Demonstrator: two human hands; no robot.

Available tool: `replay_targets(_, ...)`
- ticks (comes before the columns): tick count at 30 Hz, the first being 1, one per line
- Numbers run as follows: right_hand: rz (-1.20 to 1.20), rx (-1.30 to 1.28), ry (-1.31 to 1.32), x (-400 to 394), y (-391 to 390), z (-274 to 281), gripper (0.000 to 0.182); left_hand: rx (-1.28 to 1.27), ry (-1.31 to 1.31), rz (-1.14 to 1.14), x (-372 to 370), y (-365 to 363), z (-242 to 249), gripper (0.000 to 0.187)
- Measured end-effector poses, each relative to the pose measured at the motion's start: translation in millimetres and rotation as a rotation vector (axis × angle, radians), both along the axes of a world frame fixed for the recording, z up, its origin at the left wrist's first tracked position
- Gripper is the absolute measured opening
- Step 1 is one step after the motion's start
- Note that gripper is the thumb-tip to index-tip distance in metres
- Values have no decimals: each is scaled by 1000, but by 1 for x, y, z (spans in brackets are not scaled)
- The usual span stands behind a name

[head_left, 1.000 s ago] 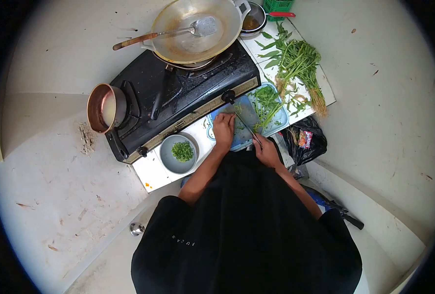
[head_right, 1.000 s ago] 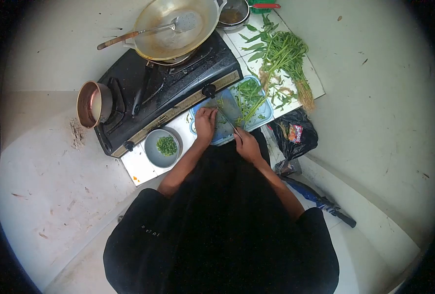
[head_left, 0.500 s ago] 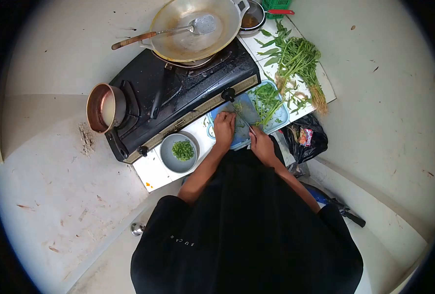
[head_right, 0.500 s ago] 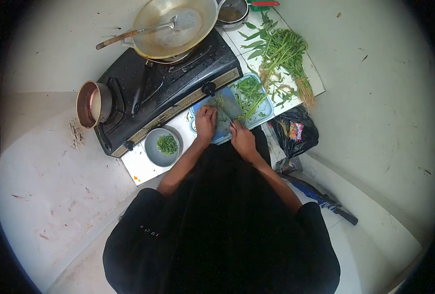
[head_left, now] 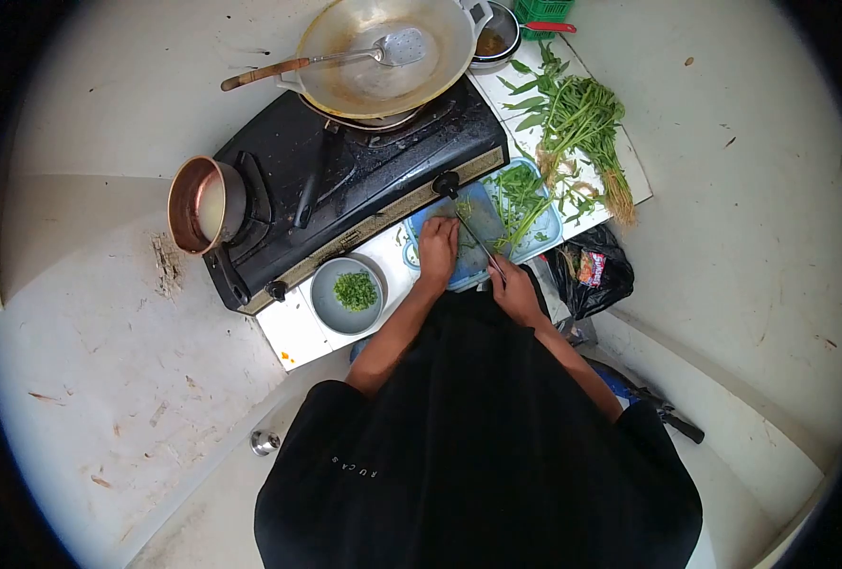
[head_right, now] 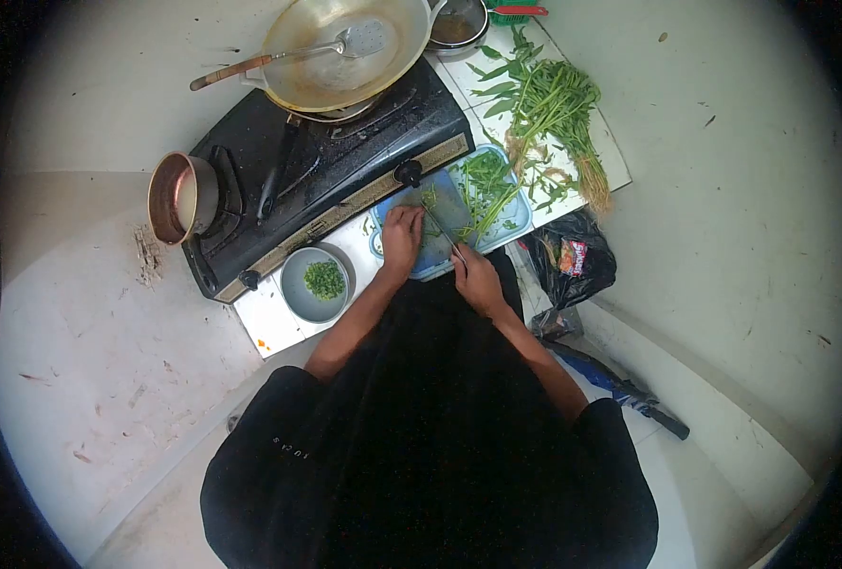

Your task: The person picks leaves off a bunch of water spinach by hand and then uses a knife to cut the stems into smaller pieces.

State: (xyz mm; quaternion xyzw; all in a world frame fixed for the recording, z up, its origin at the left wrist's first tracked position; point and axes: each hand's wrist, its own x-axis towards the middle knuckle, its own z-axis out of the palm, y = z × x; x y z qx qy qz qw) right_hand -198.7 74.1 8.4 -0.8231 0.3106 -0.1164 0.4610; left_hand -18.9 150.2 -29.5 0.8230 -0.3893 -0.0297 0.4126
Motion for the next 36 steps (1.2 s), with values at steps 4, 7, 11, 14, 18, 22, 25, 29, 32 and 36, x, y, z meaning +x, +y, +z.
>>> replay_targets(4,-41,-42,181,8,4,11,25,9,0,-11,1,0,-1,12)
replay_targets(7,-35,-78,251,22,2,11,25,-3,9,-7,-1,-1,0,12)
replay_targets(11,-46,-60,114,17,0,5,23,35,-1,-4,-2,2,1,13)
replay_targets(14,-51,-18,24,3,-3,7,21,3,35,9,-1,4,-1,15)
replay_targets(18,-18,16,12,-10,0,2,22,10,72,33,0,3,-1,14)
replay_targets(22,6,-2,42,-10,1,1,22,-2,50,26,-2,3,0,10)
replay_targets(25,12,12,77,-7,0,5,22,-5,42,19,0,3,3,9)
replay_targets(29,11,-46,187,0,1,14,24,-2,19,8,0,3,2,9)
replay_targets(32,-15,-73,248,8,2,13,24,-18,2,-2,0,3,3,10)
replay_targets(36,-23,-81,205,16,2,9,24,21,4,20,-4,6,7,12)
